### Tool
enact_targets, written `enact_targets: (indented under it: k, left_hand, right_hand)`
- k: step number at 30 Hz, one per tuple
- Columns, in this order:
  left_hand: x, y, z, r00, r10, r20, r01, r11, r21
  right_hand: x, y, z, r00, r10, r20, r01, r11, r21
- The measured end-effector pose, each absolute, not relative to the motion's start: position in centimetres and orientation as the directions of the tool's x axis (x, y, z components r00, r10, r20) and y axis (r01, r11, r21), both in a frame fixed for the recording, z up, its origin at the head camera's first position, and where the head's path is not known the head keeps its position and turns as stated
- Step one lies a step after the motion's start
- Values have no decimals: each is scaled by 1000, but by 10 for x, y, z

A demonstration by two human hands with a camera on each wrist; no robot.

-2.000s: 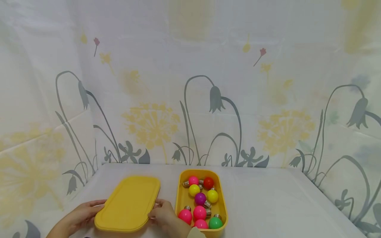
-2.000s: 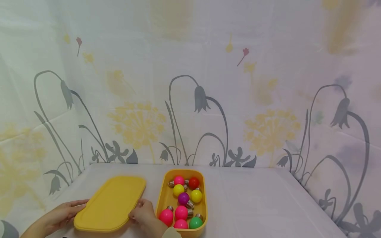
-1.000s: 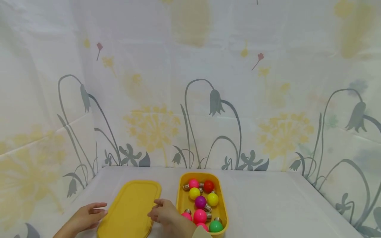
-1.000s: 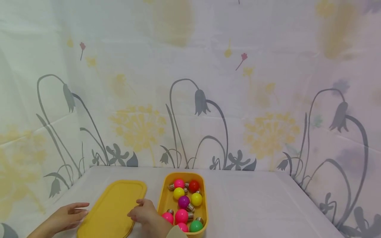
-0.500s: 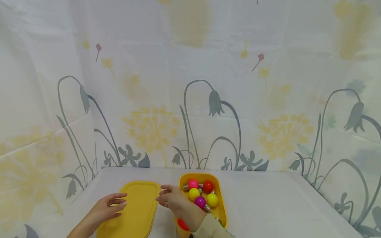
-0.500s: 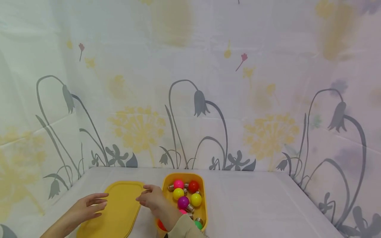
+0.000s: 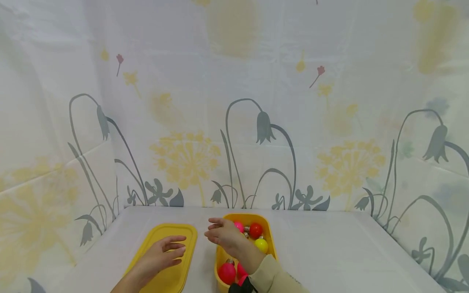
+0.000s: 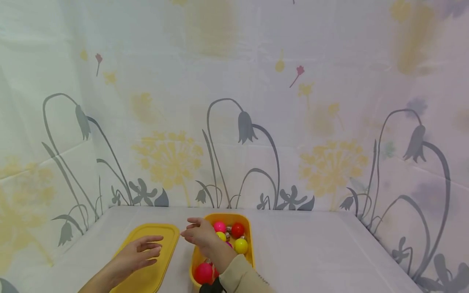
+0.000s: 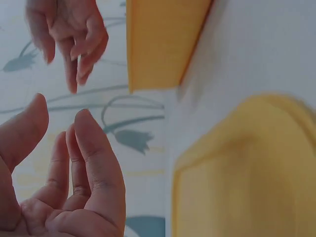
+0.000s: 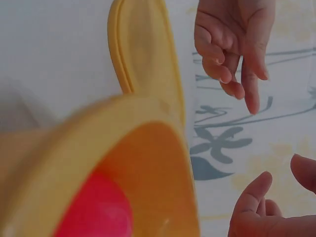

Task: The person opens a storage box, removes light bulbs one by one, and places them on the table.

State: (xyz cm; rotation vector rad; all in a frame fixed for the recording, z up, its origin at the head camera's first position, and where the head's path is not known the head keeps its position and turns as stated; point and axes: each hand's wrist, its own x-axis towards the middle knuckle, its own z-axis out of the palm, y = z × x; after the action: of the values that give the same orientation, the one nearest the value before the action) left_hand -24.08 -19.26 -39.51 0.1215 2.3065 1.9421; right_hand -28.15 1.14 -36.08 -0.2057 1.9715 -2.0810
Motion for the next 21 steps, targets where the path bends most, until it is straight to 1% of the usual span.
enact_targets:
  k: [5,9,12,17,21]
  left_hand:
    - [-240,-172,-395,-966,258,-31,-14,67,998]
    - [-239,-154,-394,-955,295,-41,-32,37,999]
    - [-239,-141,-394,-960,274,-54,-44,44,998]
    - [-241,-127,-402,-969,244,-38,-31,32,999]
    - [-243,-118,-406,-973,218,-76,-70,38,997]
  right_hand:
    - [-286,23,-359,-956,-291,-44,57,-35,-998]
    - [-291,31,-358,-953,-303,-16,33,-53,-998]
    - [-294,37,-357,-950,-314,-6,25,-58,-998]
    - [-300,45,-356,-952,-305,-6,16,-30,-999]
    - [-304,49,-356,-956,-294,-13,21,-27,-999]
